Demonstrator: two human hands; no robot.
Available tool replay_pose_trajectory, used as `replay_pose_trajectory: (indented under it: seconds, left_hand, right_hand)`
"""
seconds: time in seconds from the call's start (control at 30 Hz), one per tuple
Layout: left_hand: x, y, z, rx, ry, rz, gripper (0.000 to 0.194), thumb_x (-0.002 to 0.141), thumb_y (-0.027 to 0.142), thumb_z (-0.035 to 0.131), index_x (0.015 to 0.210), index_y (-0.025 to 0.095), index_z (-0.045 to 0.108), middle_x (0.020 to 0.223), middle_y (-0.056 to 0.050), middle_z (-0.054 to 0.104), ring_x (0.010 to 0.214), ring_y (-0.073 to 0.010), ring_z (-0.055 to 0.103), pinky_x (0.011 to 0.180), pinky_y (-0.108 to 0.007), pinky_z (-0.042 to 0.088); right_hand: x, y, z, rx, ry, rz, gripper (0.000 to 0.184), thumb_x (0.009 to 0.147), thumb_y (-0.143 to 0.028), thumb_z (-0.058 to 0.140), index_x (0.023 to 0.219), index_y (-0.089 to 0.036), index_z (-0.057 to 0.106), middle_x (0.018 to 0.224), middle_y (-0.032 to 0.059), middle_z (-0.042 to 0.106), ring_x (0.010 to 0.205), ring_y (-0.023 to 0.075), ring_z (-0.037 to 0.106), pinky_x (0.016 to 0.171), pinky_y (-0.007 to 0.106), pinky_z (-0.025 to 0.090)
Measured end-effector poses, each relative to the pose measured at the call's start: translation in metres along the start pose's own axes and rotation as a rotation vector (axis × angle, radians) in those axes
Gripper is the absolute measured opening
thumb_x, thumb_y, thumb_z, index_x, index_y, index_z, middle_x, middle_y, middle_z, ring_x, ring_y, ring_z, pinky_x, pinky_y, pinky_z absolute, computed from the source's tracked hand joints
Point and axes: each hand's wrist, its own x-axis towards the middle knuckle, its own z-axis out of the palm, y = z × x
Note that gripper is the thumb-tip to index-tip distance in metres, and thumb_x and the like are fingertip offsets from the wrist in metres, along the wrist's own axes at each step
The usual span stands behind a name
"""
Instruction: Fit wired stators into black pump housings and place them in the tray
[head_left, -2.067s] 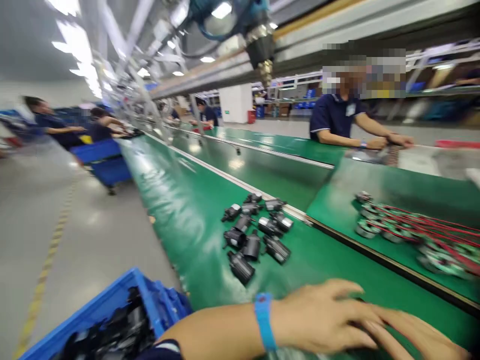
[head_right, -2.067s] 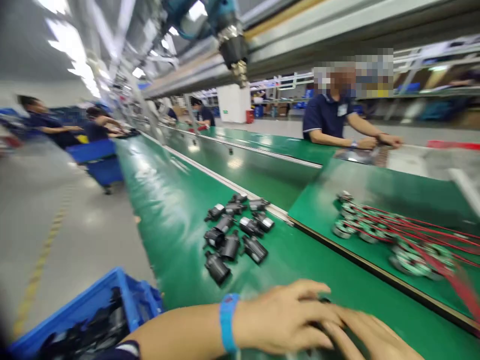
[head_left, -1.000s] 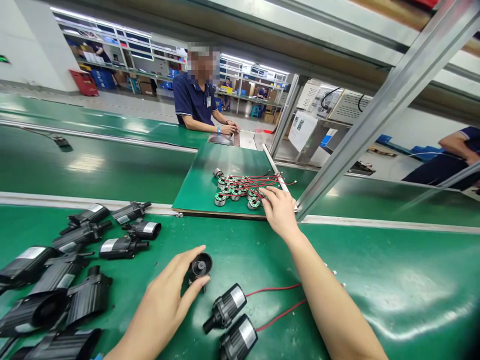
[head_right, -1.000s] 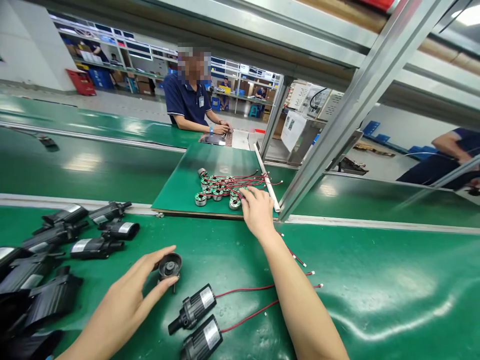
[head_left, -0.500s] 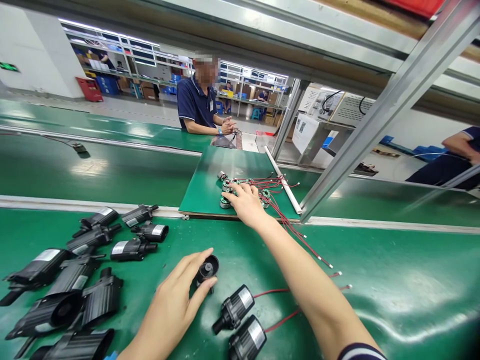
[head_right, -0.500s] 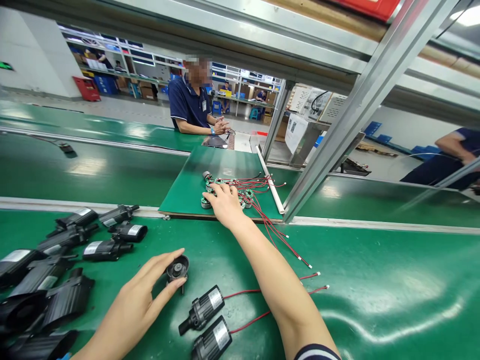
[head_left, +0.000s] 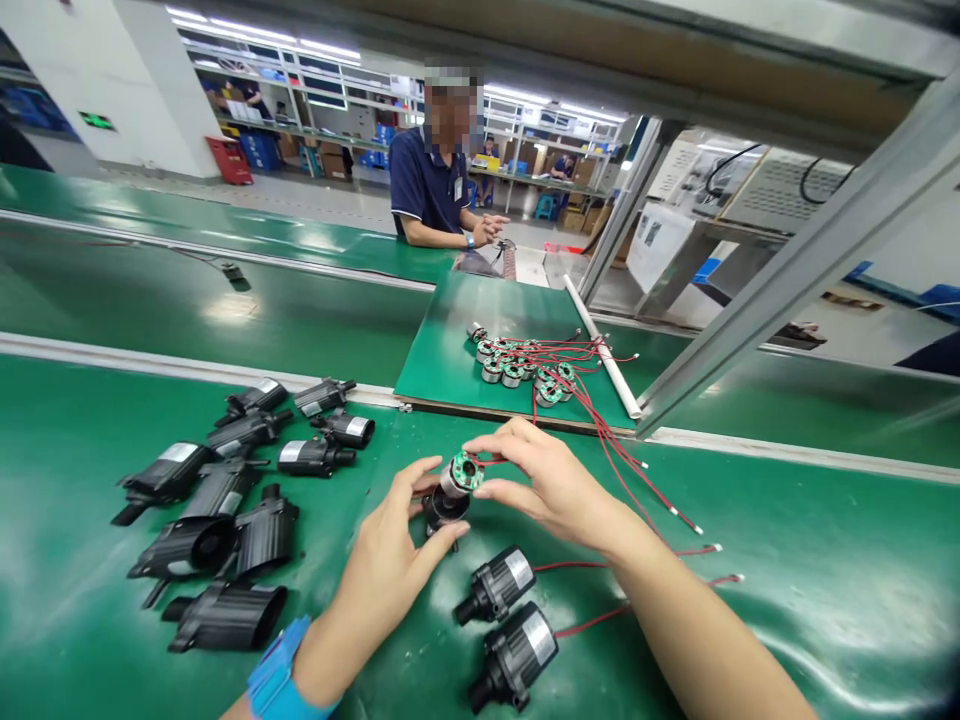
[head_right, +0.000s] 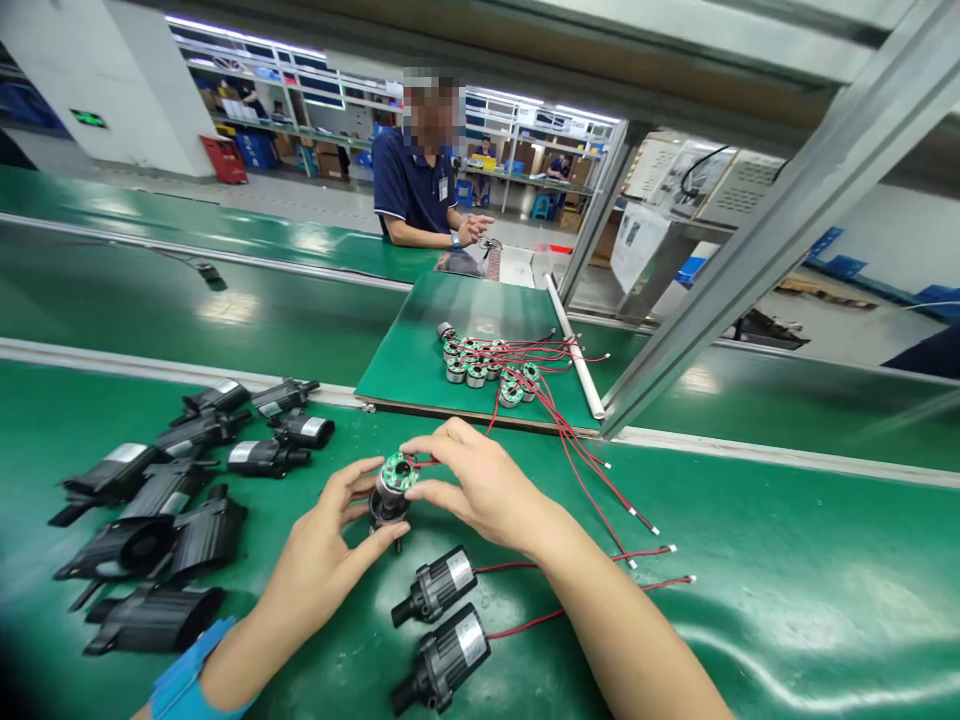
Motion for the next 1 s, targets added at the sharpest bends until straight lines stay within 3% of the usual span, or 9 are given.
replay_pose_trajectory:
  seconds: [0.17, 0.4, 0.53, 0.6, 0.73, 1.0]
  left_hand:
    - [-0.002, 0.003, 0.001, -0.049, -0.018, -0.026, 0.062, 0.088, 0.034, 0.071, 0.141, 0.028, 0.04, 0.125, -0.006, 0.069, 0.108, -0.0216, 0.072, 0.098, -0.042, 0.059]
    - [-0.002, 0.001, 0.004, -0.05, -0.016, -0.022, 0.063, 0.087, 0.036, 0.073, 0.14, 0.028, 0.038, 0.123, -0.006, 0.071, 0.111, -0.0216, 0.071, 0.099, -0.041, 0.057]
    - [-0.002, -0.001, 0.002, -0.015, -0.008, 0.011, 0.063, 0.088, 0.036, 0.071, 0.139, 0.027, 0.037, 0.122, -0.007, 0.071, 0.109, -0.0215, 0.071, 0.097, -0.04, 0.058]
    - [-0.003, -0.002, 0.002, 0.012, 0.018, 0.048, 0.059, 0.088, 0.035, 0.071, 0.136, 0.026, 0.039, 0.12, -0.008, 0.071, 0.109, -0.0218, 0.071, 0.096, -0.039, 0.059]
    - [-0.003, -0.004, 0.003, 0.071, 0.059, 0.141, 0.041, 0.09, 0.034, 0.068, 0.122, 0.025, 0.045, 0.116, -0.007, 0.071, 0.107, -0.0209, 0.072, 0.093, -0.035, 0.06]
    - [0.0, -0.006, 0.0, 0.187, 0.034, 0.267, 0.019, 0.095, 0.027, 0.063, 0.109, 0.025, 0.051, 0.119, -0.007, 0.07, 0.109, -0.0193, 0.07, 0.092, -0.031, 0.058]
  right_hand:
    - [-0.002, -0.009, 0.003, -0.089, -0.122, 0.002, 0.038, 0.092, -0.04, 0.07, 0.124, -0.02, 0.065, 0.102, 0.0058, 0.063, 0.092, 0.0176, 0.061, 0.079, 0.028, 0.049]
    - [0.001, -0.002, 0.016, -0.168, -0.111, 0.057, 0.039, 0.084, -0.047, 0.077, 0.109, -0.018, 0.069, 0.099, 0.0056, 0.067, 0.088, 0.0189, 0.062, 0.079, 0.031, 0.044]
    - [0.001, -0.003, 0.015, -0.133, -0.154, 0.054, 0.055, 0.083, -0.056, 0.075, 0.124, -0.021, 0.064, 0.106, 0.0063, 0.068, 0.097, 0.0211, 0.062, 0.085, 0.033, 0.042]
    - [0.002, -0.004, 0.014, -0.117, -0.181, 0.031, 0.06, 0.085, -0.058, 0.072, 0.131, -0.023, 0.06, 0.109, 0.006, 0.067, 0.101, 0.0213, 0.061, 0.087, 0.034, 0.04]
    - [0.002, -0.002, 0.016, -0.143, -0.217, 0.0, 0.05, 0.089, -0.057, 0.067, 0.129, -0.028, 0.063, 0.101, 0.0032, 0.065, 0.093, 0.0183, 0.059, 0.085, 0.032, 0.037]
    - [0.003, 0.0, 0.02, -0.231, -0.229, -0.021, 0.041, 0.095, -0.056, 0.06, 0.125, -0.029, 0.068, 0.093, 0.001, 0.062, 0.087, 0.0162, 0.056, 0.08, 0.032, 0.034]
